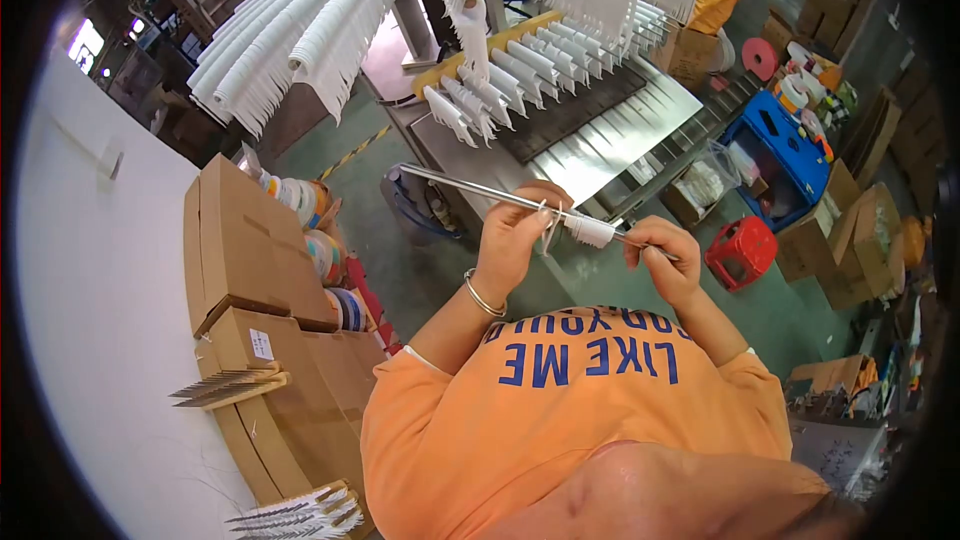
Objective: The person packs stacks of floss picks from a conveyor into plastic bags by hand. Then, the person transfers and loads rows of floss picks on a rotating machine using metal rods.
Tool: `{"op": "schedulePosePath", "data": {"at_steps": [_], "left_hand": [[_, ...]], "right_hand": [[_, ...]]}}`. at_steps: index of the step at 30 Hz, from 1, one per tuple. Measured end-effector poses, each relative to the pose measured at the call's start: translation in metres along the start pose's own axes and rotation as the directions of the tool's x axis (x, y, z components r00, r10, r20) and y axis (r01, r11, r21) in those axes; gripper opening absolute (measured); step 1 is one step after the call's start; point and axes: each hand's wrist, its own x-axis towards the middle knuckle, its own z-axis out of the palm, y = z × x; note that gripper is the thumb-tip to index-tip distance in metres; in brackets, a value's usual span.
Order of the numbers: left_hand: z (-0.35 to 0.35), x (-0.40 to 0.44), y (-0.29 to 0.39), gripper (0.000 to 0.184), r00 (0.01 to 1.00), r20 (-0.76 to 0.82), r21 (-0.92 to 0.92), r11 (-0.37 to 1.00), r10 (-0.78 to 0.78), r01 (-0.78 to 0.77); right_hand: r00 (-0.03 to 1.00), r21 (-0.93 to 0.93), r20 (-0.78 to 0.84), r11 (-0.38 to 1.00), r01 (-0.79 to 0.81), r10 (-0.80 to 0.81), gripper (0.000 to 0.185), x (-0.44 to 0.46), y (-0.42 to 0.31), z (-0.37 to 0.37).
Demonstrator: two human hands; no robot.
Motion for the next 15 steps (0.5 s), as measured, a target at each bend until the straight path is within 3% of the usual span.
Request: {"op": "schedulePosePath", "data": {"at_steps": [5, 8, 10, 12, 14, 15], "left_hand": [[0.001, 0.001, -0.005, 0.021, 0.997, -0.072, 0.056, 0.998, 0.031, -0.027], [0.006, 0.004, -0.003, 0.026, 0.994, -0.11, -0.041, 0.999, 0.028, -0.033], [0.004, 0.001, -0.002, 0.029, 0.977, -0.143, 0.104, 0.984, 0.161, -0.147], [-0.017, 0.0, -0.01, 0.028, 0.952, -0.187, 0.126, 0.967, 0.243, -0.222], [-0.058, 0.004, -0.005, 0.03, 0.858, -0.51, 0.398, 0.902, 0.065, 0.168], [-0.079, 0.014, -0.01, 0.028, 0.814, -0.573, 0.301, 0.948, 0.094, 0.103]], "right_hand": [[1.0, 0.036, -0.029, 0.999, -0.004, 0.005, 0.021, -0.003, 0.007, 0.008], [0.998, 0.014, -0.052, 1.0, 0.024, -0.023, 0.022, -0.004, 0.005, 0.005], [0.997, -0.015, -0.04, 0.998, 0.058, -0.059, 0.022, -0.001, -0.003, -0.004], [0.982, -0.281, -0.032, 0.945, 0.169, -0.185, 0.021, -0.002, -0.016, -0.019], [0.979, -0.348, -0.006, 0.918, 0.19, -0.205, 0.021, -0.008, -0.027, -0.032], [0.977, -0.421, 0.009, 0.886, 0.195, -0.211, 0.02, -0.008, -0.032, -0.035]]}}
